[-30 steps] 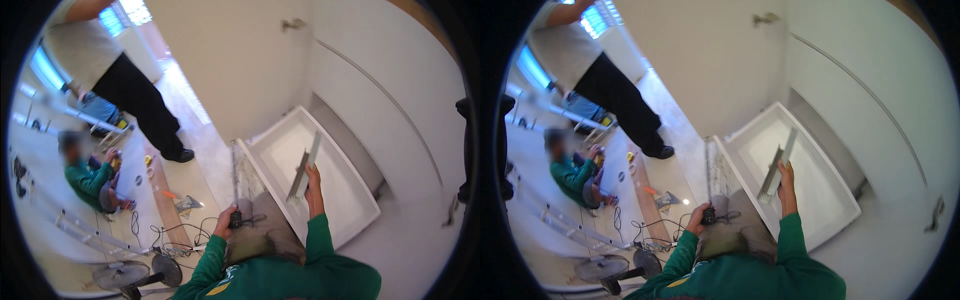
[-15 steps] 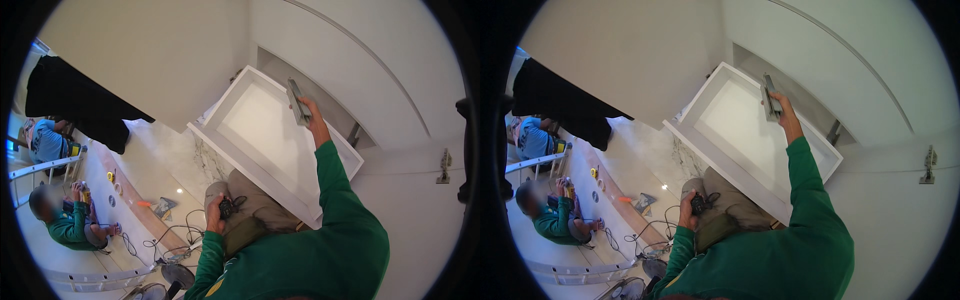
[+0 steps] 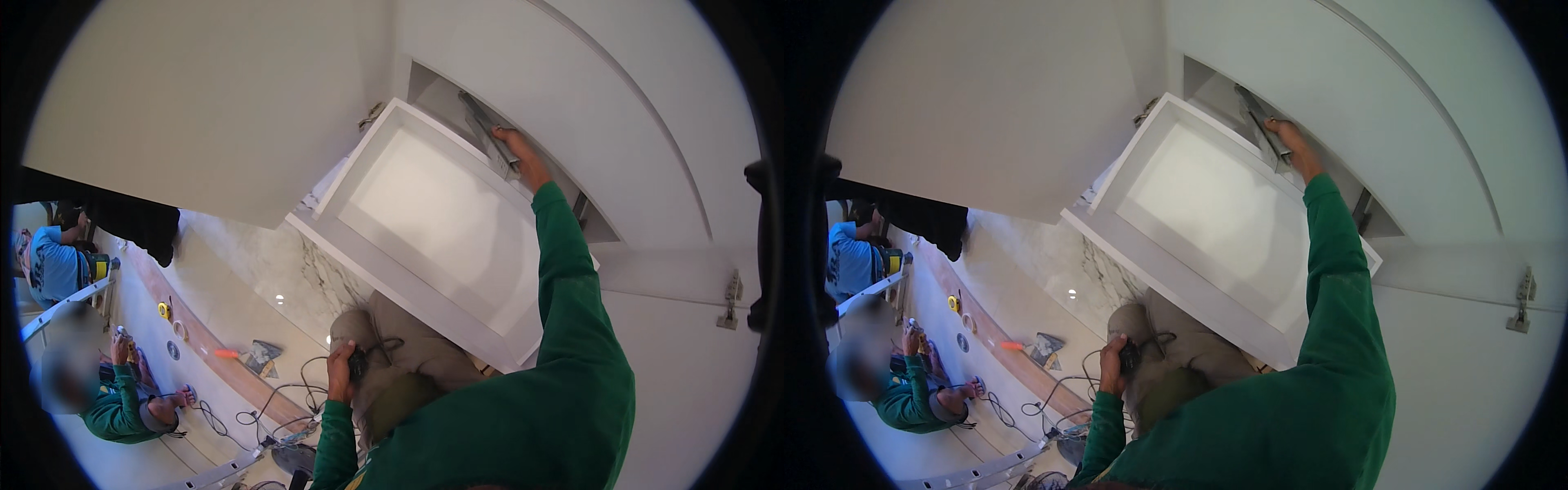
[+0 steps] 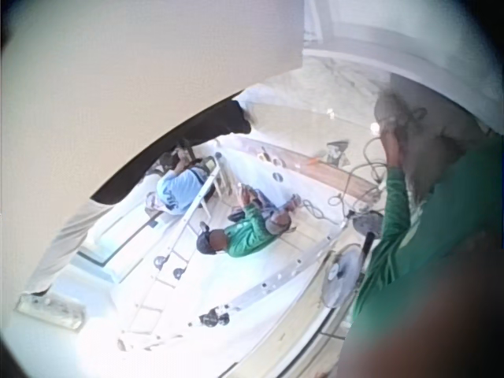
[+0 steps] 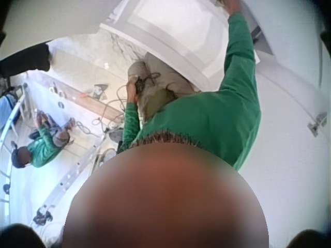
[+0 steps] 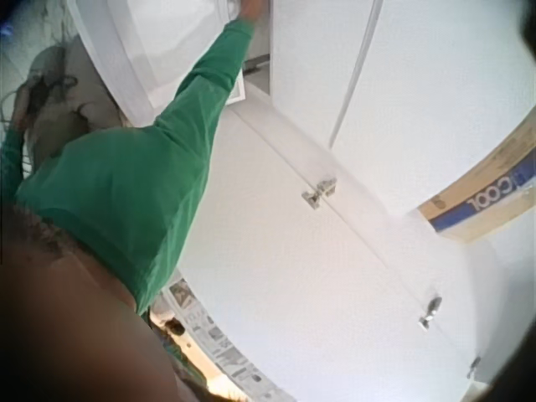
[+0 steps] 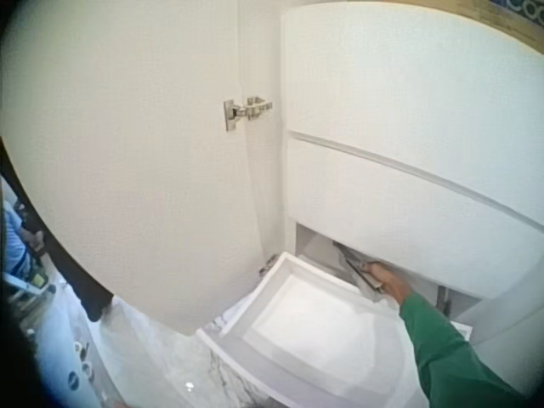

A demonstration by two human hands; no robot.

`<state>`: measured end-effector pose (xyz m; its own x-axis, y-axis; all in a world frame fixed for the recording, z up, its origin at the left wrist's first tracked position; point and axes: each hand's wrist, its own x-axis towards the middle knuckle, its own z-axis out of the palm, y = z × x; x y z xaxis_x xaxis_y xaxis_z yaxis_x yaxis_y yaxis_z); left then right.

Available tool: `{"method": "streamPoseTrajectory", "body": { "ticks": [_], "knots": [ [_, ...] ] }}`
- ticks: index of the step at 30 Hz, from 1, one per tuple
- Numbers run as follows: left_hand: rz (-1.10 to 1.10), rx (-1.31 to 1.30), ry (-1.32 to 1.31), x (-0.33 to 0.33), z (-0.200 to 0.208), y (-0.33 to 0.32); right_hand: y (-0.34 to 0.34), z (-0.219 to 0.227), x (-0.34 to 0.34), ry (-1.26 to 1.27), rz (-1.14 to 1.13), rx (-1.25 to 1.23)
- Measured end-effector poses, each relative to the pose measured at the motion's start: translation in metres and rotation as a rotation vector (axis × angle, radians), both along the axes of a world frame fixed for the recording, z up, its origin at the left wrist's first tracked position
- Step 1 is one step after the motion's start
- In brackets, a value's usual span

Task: The person measures and installs a white drawer into a wall cabinet. They use a tape measure to check dimensions, fit metal drawer slides, and insert the drawer box, then close the cabinet door.

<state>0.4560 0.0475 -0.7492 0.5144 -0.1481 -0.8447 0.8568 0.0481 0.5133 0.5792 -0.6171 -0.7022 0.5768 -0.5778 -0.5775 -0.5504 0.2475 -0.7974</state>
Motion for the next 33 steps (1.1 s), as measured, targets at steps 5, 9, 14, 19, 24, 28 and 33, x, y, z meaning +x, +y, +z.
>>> {"method": "streamPoseTrajectory", "body": {
  "ticks": [5,9,14,19,24,28,33],
  "knots": [
    [0.036,-0.002,0.01,-0.002,-0.009,0.005,-0.033,-0.067,0.051,-0.234,-0.25,0.06],
    [0.126,0.005,0.002,-0.008,-0.02,0.009,-0.059,-0.109,0.095,-0.273,-0.28,0.035],
    [0.121,0.057,-0.023,-0.01,-0.03,0.01,-0.075,-0.134,0.145,-0.226,-0.234,0.046],
    [0.097,0.124,-0.051,-0.002,-0.024,0.003,-0.075,-0.148,0.186,-0.271,-0.065,-0.068],
    [0.085,0.118,-0.02,0.007,-0.014,-0.001,-0.078,-0.165,0.214,-0.277,0.036,-0.119],
    [0.111,0.144,0.002,0.011,-0.018,-0.002,-0.087,-0.184,0.227,-0.265,0.094,-0.181],
    [0.176,0.115,0.034,0.011,-0.028,0.003,-0.097,-0.204,0.243,-0.213,0.14,-0.204]
  ]
}}
